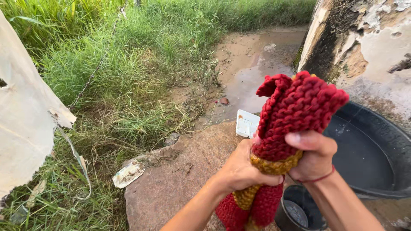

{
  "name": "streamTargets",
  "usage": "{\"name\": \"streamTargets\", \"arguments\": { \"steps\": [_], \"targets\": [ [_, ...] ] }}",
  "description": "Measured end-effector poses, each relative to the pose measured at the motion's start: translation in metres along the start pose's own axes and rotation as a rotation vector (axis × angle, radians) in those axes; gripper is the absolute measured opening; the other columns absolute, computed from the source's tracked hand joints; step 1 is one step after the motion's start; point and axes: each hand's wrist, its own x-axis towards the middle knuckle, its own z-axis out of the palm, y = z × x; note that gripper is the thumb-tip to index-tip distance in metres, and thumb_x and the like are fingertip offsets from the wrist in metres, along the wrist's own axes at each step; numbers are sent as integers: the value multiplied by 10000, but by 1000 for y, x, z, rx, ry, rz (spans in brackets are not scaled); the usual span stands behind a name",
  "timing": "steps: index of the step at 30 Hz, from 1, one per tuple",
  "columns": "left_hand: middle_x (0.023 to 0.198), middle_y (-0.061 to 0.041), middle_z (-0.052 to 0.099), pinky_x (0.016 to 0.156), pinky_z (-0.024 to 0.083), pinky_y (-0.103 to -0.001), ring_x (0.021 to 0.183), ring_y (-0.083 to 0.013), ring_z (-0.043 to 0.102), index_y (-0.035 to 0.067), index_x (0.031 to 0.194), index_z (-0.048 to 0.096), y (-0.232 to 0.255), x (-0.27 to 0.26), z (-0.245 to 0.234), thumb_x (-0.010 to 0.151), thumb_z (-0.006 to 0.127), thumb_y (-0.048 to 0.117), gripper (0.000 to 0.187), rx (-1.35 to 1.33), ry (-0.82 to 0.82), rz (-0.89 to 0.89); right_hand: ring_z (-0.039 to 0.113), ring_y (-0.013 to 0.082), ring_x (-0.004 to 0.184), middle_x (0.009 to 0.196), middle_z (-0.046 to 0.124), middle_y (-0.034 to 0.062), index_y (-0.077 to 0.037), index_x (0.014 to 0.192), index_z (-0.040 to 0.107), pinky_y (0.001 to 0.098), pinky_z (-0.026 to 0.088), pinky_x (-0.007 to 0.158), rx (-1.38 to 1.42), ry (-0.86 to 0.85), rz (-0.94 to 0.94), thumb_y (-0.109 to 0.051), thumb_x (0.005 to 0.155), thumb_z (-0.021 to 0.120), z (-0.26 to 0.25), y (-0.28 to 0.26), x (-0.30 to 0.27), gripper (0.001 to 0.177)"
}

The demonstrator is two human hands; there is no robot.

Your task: The person washes a red and yellow knitted cloth and a multi-colored rug by hand, dipping them into a tub of water and wringing them out.

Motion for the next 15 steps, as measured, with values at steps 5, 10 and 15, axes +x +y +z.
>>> {"name": "streamTargets", "arguments": {
  "steps": [5, 10, 15],
  "targets": [
    [1213, -58, 676, 1054, 497, -382, 1134, -199, 643, 161, 1461, 425, 14, 8, -4, 553, 855, 95, 1007, -119, 42, -104, 699, 377, 897, 1039, 682, 256, 103, 1232, 552, 525, 590, 856, 67, -192, 52, -165, 788, 735, -1, -9, 22, 550],
    [1216, -61, 668, 1056, 474, -375, 1160, -219, 637, 64, 1420, 483, 23, 4, 1, 563, 817, 18, 921, -254, 93, -139, 694, 329, 1021, 1140, 693, 202, 56, 1302, 575, 487, 587, 910, -151, -246, 160, -275, 812, 813, -8, -16, 35, 638],
    [1161, -109, 680, 1004, 523, -393, 1102, -257, 661, -19, 1294, 612, 26, -3, -5, 632, 781, -40, 683, -393, 69, -28, 652, 251, 1176, 1305, 694, 123, -27, 1362, 595, 440, 555, 986, -431, -102, 611, -316, 678, 865, -40, 15, 18, 790]
  ]
}}
